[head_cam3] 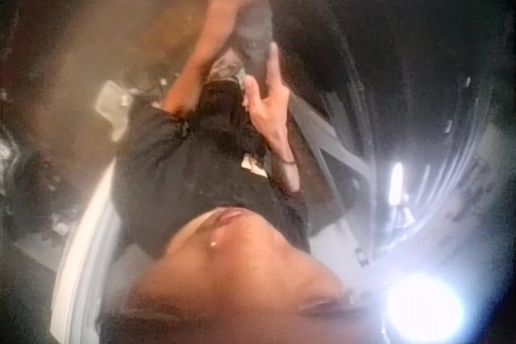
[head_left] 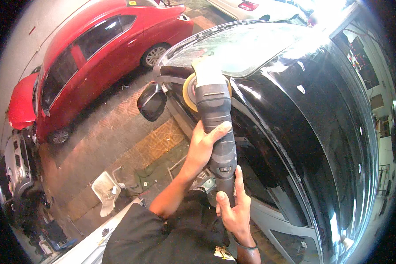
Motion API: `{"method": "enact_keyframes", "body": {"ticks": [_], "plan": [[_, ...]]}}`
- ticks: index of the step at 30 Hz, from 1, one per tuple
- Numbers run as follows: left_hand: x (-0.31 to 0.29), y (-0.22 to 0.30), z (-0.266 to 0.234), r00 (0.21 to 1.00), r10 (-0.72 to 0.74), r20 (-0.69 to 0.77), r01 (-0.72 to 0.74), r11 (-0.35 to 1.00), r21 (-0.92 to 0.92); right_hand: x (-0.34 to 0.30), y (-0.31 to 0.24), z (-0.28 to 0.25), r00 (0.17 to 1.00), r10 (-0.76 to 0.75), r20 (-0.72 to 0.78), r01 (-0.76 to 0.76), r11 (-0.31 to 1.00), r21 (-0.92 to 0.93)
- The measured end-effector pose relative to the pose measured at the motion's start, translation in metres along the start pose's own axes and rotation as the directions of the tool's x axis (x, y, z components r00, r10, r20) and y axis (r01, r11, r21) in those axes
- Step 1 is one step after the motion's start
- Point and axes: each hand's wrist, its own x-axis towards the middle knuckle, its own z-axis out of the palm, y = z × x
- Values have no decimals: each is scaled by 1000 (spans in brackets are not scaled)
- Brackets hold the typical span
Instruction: The person uses a rotary polisher with a yellow pad to polish the roof of a black car. They move the tool across the surface in circular and sweeping motions, occasionally pausing to wipe the area with their hand.
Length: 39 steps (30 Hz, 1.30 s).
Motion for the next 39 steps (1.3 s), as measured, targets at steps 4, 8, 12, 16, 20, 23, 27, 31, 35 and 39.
{"method": "enact_keyframes", "body": {"ticks": [4, 8, 12, 16, 20, 23, 27, 31, 35, 39], "plan": [[9, 7, -2, 1000, 6, 0, -6, 998, 58, 10, 4, 5, 996, -94, -6, 94, 994, 53], [15, 19, 1, 1000, 15, 12, -16, 996, 92, 18, 0, 12, 993, -122, -11, 122, 985, 120], [16, 30, 4, 1000, 28, 0, -28, 988, 151, 23, 4, 13, 992, -127, 3, 124, 973, 195], [19, 24, 3, 1000, 30, -3, -29, 992, 119, 22, 3, 15, 994, -110, -16, 111, 975, 194], [19, 27, 5, 1000, 22, 0, -22, 995, 96, 23, 1, 9, 996, -94, 4, 92, 977, 191], [17, 23, 5, 1000, 24, -11, -22, 995, 100, 20, 1, 8, 993, -115, 15, 111, 978, 177], [19, 25, 8, 999, 31, -15, -29, 992, 121, 23, 0, 8, 987, -162, 5, 158, 972, 175], [21, 32, 13, 1000, 10, -28, -6, 992, 129, 26, -6, 4, 995, -98, 15, 92, 973, 214], [29, 26, 5, 999, 52, -3, -51, 990, 134, 31, -3, 8, 993, -115, 2, 112, 970, 214], [31, 31, 5, 999, 36, -11, -34, 990, 134, 35, -4, 8, 993, -118, 13, 112, 971, 213]]}}
